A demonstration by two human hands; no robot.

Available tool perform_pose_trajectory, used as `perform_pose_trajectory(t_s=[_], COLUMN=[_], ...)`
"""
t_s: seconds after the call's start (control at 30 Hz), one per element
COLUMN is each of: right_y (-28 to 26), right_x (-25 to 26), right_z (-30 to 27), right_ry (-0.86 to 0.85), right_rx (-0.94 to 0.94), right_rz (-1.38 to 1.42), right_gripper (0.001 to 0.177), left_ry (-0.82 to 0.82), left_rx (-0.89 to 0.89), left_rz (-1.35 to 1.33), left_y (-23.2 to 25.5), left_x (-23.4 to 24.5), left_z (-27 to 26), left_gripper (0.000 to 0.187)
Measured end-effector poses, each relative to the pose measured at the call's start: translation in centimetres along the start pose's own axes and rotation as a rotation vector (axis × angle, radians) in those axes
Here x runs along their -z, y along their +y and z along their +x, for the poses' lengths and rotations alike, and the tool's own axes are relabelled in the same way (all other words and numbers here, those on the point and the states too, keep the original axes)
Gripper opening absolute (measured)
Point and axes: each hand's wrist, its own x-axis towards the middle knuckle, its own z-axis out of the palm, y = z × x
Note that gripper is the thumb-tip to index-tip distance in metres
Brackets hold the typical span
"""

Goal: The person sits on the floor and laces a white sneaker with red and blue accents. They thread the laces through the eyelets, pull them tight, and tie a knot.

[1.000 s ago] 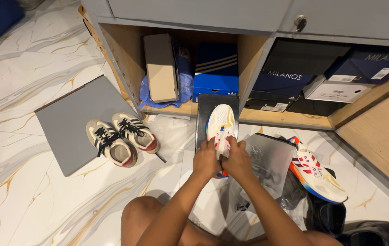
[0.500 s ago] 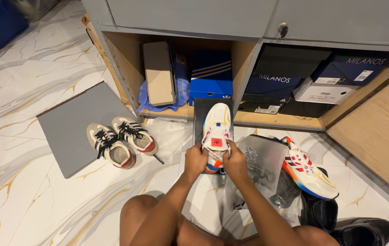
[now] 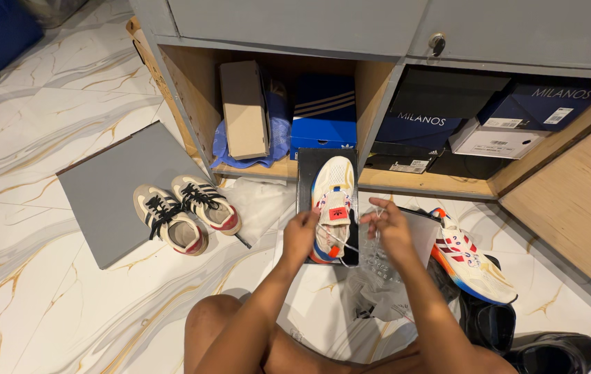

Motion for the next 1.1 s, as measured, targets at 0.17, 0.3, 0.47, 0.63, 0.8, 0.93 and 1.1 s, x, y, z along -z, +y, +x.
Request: perform_pose_trajectory(t_s=[0.17, 0.3, 0.47, 0.63, 0.8, 0.93, 1.1], right_y=[-10.7, -20.8, -27.0, -25.8, -24.2, -26.0, -29.1], right_x=[-1.6, -1.9, -1.9, -1.5, 0.3, 1.4, 0.4], right_z=[-3.0, -4.9, -7.2, -8.2, -10.2, -10.8, -10.9], right_ry=[0.025, 0.087, -0.096, -0.164, -0.104, -0.122, -0.217], right_rx=[0.198, 0.398, 0.495, 0.218, 0.240, 0.379, 0.579], right_rz=[0.167, 0.222, 0.302, 0.098, 0.289, 0.333, 0.312], right_gripper=[0.040, 0.031, 0.022, 0.025, 0.024, 0.027, 0.025], left_ry=[-0.101, -0.188, -0.348, -0.401, -0.577, -0.802, -1.138], left_rx=[0.174, 0.020, -0.084, -0.459, -0.557, -0.852, -0.954], left_rz=[-0.361, -0.594, -0.334, 0.614, 0.419, 0.171, 0.067], left_y=[-1.1, 0.9, 6.5, 10.8, 15.1, 18.5, 21.9], left_x=[-0.6, 0.1, 1.2, 3.1, 2.2, -0.6, -2.1], left_z=[3.4, 4.6, 5.2, 2.5, -0.9, -2.0, -1.0], left_gripper=[0.046, 0.039, 0.033, 0.022, 0.024, 0.026, 0.020])
